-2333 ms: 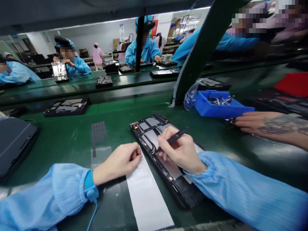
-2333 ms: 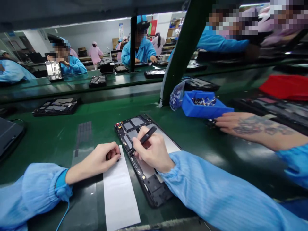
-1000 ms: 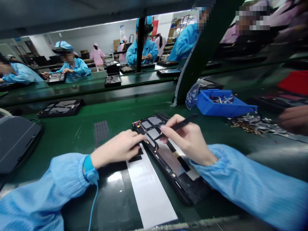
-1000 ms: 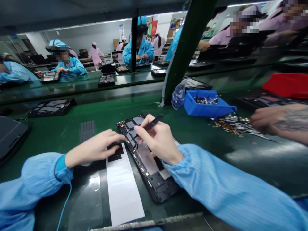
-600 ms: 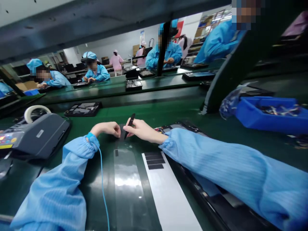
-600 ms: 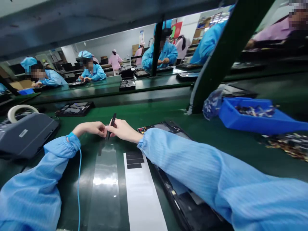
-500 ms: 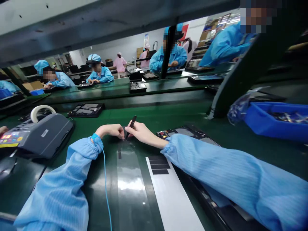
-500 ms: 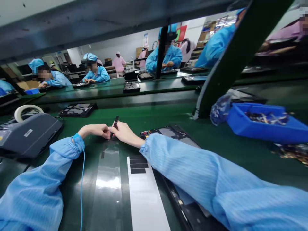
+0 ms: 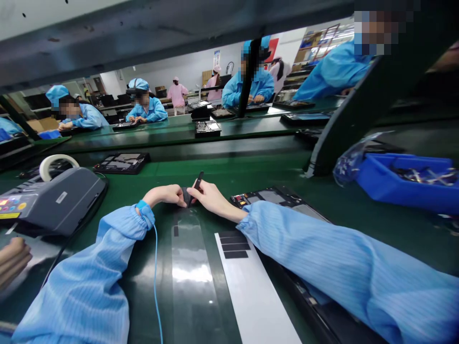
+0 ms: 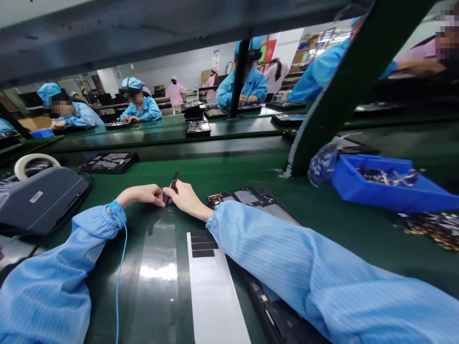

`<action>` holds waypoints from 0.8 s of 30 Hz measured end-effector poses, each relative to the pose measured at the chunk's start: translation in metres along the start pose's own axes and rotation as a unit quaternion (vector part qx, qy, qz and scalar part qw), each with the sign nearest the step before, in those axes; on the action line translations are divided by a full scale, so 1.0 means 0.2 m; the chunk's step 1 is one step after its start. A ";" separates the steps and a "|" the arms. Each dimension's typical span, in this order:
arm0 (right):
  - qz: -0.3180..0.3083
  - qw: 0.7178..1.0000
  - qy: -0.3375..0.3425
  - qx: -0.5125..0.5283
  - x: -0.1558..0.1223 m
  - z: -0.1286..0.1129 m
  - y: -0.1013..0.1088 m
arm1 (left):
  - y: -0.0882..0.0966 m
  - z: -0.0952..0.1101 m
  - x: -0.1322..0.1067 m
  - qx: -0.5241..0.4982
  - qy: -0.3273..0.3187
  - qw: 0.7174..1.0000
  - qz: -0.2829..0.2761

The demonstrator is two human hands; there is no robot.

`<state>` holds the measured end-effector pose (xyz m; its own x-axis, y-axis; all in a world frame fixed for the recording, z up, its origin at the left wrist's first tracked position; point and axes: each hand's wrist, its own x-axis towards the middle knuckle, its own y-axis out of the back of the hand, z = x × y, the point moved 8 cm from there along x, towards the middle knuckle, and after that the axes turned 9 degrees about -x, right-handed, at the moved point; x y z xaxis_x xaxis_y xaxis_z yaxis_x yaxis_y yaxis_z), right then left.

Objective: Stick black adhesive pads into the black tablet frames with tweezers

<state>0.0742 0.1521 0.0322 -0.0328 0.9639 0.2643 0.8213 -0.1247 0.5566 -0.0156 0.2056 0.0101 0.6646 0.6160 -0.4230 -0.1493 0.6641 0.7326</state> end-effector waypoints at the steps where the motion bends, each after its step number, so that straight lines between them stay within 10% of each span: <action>1: 0.001 1.000 -0.002 0.004 0.00 0.00 0.00 | 0.00 0.00 0.00 0.000 -0.001 1.000 0.001; 9: 0.020 1.000 -0.007 0.009 0.04 0.01 0.03 | 0.00 0.01 0.00 -0.001 0.003 1.000 0.014; 15: 0.022 0.987 -0.030 0.155 -0.02 -0.15 0.41 | 0.04 0.06 -0.04 0.025 -0.003 0.999 0.038; 19: -0.054 0.985 -0.092 0.134 -0.29 -0.10 0.56 | -0.03 0.29 -0.11 0.030 -0.074 0.991 0.104; 24: -0.127 0.960 -0.195 0.157 -0.59 0.10 0.48 | -0.31 0.70 -0.30 -0.042 -0.314 0.930 0.185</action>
<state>0.1679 0.0316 0.0384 -0.0898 0.9762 -0.1973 0.9479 0.1446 0.2840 0.0559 0.0676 0.0642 0.8488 0.4574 0.2651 -0.4927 0.5026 0.7104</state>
